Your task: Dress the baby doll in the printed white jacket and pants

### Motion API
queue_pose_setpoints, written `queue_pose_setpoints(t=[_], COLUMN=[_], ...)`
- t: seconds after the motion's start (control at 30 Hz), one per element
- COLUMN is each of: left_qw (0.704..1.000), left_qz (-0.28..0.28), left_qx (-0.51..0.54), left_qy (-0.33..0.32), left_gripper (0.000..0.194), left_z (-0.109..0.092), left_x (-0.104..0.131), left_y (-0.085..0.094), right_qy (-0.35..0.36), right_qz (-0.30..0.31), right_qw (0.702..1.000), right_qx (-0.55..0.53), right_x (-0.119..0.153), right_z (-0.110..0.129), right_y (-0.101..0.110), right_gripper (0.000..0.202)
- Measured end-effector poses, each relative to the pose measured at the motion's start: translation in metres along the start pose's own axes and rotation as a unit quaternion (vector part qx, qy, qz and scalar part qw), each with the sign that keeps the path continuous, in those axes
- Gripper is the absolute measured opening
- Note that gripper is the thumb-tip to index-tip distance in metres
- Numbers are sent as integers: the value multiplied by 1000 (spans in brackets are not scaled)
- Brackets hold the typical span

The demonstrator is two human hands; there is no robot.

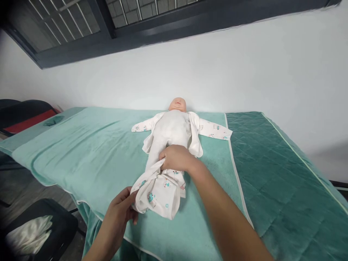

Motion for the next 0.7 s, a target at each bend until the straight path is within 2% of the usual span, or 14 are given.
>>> queue_pose_setpoints(t=[0.17, 0.33, 0.43, 0.57, 0.7], left_qw=[994, 989, 985, 987, 972], left_qz=[66, 146, 169, 140, 63], left_qx=[-87, -3, 1, -84, -196], left_qy=[-6, 28, 23, -13, -111], left_gripper=[40, 39, 37, 34, 27], left_z=[-15, -21, -28, -38, -60], left_x=[-10, -5, -6, -23, -45], left_y=[-14, -41, -42, -25, -11], right_qy=[10, 9, 13, 5, -3], right_qz=[-5, 1, 4, 10, 22], right_qw=[1000, 1000, 1000, 1000, 1000], right_qx=[23, 26, 26, 22, 3], right_x=[0, 1, 2, 3, 5], right_z=[1, 3, 4, 4, 4], right_y=[0, 1, 1, 0, 0], right_gripper=[9, 8, 7, 4, 11])
Point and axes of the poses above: each hand's wrist, its own x-axis away from the middle knuckle, its own y-axis out of the back of the hand, z = x × y, the point moved 9 cm from there along -x, towards the middle knuckle, and after that the axes turned 5 degrees about -y, right-handed, at the moved point
